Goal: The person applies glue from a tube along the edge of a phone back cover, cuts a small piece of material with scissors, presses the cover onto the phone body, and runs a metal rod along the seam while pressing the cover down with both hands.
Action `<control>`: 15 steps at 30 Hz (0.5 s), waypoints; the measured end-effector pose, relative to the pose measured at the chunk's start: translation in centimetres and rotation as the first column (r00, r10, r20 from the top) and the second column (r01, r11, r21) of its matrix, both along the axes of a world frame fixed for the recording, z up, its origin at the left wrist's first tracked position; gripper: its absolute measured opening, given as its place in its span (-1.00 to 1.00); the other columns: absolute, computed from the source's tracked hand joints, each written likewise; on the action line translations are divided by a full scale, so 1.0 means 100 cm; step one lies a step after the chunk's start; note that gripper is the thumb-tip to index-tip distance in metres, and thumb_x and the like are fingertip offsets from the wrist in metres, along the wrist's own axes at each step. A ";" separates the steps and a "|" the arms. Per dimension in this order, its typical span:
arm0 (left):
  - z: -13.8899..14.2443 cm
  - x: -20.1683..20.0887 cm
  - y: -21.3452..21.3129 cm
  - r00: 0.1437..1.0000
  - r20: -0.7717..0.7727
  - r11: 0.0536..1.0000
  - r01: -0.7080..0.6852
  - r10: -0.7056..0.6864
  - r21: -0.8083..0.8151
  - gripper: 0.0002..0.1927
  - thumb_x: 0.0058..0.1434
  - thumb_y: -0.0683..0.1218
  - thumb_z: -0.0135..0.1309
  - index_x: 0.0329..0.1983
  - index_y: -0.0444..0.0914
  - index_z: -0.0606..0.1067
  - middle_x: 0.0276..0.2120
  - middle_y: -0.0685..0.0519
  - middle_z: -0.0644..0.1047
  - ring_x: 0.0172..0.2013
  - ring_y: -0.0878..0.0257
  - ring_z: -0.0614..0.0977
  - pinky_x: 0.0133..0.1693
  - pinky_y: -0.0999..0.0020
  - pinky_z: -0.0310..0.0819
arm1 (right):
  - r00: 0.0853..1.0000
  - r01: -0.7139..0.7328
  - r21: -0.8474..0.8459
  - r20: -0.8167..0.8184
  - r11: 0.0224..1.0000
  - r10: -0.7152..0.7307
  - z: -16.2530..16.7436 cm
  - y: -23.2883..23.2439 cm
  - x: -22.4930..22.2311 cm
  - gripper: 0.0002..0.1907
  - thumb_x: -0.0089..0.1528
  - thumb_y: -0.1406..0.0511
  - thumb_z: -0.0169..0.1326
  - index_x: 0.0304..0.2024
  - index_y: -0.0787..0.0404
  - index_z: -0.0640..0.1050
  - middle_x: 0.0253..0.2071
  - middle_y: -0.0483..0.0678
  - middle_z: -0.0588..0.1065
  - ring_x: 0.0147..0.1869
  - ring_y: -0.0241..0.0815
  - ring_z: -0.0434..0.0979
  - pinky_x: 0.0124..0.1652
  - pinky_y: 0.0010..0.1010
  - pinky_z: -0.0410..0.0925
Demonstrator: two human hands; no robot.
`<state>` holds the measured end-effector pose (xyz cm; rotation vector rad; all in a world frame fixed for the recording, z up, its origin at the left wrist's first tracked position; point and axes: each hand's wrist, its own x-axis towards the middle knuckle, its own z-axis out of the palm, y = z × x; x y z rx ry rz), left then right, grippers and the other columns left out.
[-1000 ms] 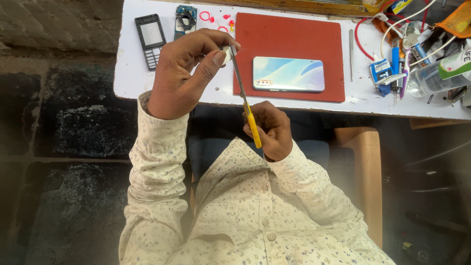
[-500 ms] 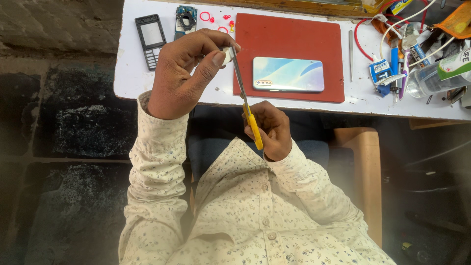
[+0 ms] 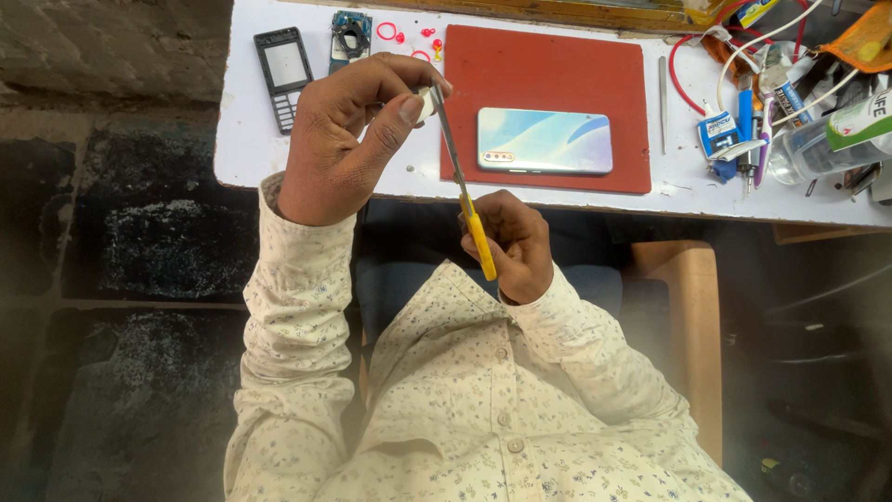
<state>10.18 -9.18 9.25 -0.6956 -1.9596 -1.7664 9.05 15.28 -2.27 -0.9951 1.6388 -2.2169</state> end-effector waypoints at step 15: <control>0.000 0.000 0.001 1.000 -0.006 1.000 0.004 -0.004 0.002 -0.75 0.58 -0.03 0.04 -0.11 -0.33 0.51 0.05 -0.12 0.62 0.05 0.21 0.66 0.19 0.25 0.56 | 0.995 0.048 0.015 -0.086 0.999 -0.047 0.004 -0.002 0.003 -0.77 0.36 0.40 0.16 0.02 0.40 0.48 -0.34 -0.09 0.50 -0.39 -0.43 0.44 -0.34 -0.66 0.34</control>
